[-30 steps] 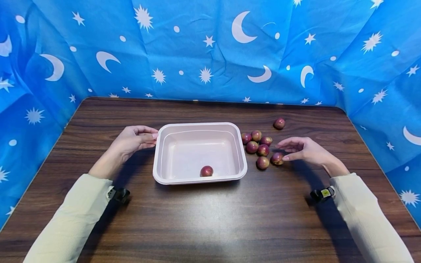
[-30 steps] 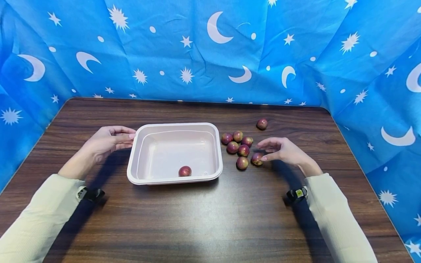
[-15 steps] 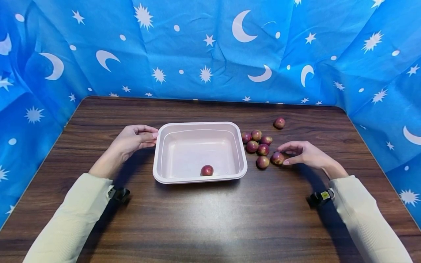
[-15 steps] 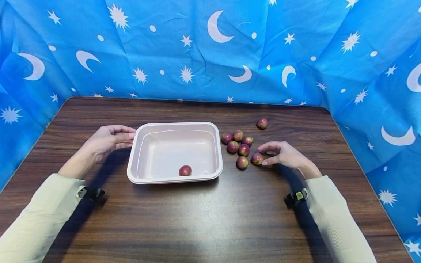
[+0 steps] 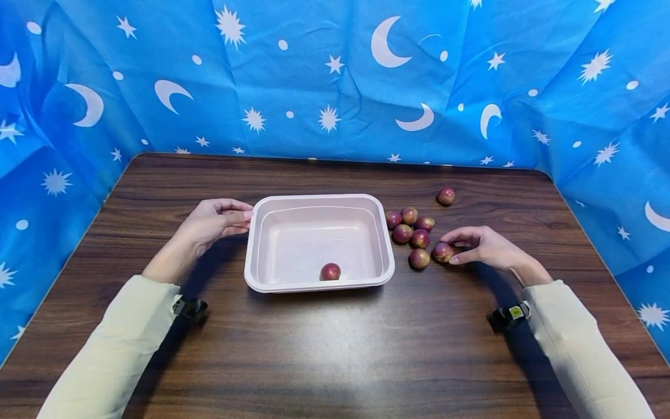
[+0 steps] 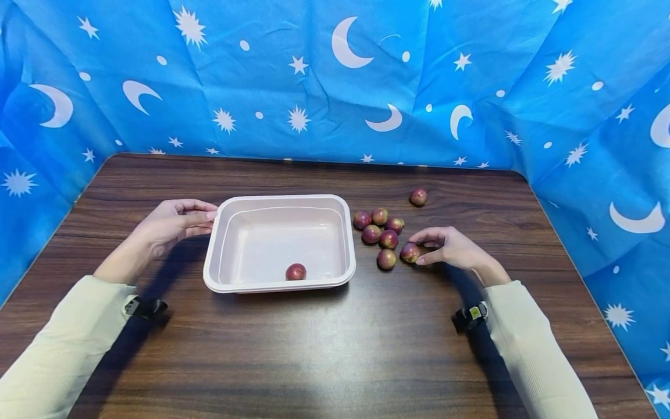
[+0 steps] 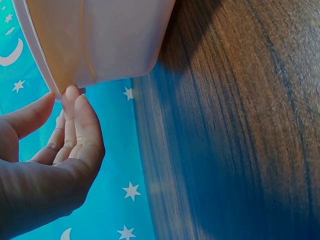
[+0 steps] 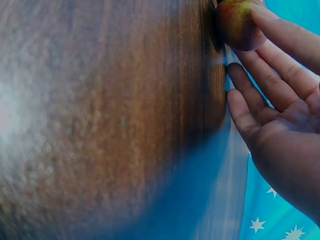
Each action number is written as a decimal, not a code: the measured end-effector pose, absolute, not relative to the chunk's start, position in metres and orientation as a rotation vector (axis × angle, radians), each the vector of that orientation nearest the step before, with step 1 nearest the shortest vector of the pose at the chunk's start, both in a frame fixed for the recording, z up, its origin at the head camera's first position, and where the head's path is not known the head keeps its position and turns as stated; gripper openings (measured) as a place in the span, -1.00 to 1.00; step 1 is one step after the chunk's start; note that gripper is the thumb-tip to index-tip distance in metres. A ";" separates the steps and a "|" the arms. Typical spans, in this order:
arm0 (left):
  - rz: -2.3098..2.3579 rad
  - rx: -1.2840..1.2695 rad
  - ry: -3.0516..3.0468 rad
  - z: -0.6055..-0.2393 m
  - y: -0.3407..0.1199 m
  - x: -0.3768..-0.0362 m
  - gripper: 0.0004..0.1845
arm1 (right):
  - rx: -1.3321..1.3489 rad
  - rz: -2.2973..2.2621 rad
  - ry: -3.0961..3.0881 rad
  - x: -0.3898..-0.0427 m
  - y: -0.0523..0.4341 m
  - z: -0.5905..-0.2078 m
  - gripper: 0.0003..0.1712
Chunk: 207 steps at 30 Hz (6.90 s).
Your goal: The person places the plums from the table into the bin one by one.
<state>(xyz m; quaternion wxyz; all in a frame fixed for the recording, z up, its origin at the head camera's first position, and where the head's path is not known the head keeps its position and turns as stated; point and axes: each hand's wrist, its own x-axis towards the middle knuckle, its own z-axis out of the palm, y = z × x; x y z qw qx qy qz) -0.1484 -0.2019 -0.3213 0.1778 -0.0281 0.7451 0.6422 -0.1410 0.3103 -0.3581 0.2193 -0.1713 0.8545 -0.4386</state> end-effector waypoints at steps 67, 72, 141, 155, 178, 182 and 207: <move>1.822 -0.077 2.086 -0.321 -0.203 -0.148 -0.63 | -0.482 -1.167 2.512 -0.160 0.288 -0.318 -0.57; 1.828 -0.077 2.082 -0.322 -0.203 -0.148 -0.63 | -0.447 -1.215 2.531 -0.163 0.283 -0.309 -0.58; 1.826 -0.067 2.105 -0.323 -0.203 -0.148 -0.66 | -0.839 -1.113 2.365 -0.181 0.166 -0.261 -0.64; 1.826 -0.063 2.105 -0.321 -0.202 -0.146 -0.65 | -0.873 -1.125 2.367 -0.175 0.158 -0.263 -0.61; 1.829 -0.070 2.105 -0.322 -0.202 -0.147 -0.64 | -0.841 -1.143 2.370 -0.173 0.179 -0.260 -0.57; 1.827 -0.077 2.113 -0.322 -0.202 -0.147 -0.64 | -0.816 -1.141 2.394 -0.172 0.183 -0.259 -0.57; 1.815 -0.071 2.111 -0.323 -0.202 -0.148 -0.61 | -0.673 -1.201 2.512 -0.169 0.230 -0.264 -0.62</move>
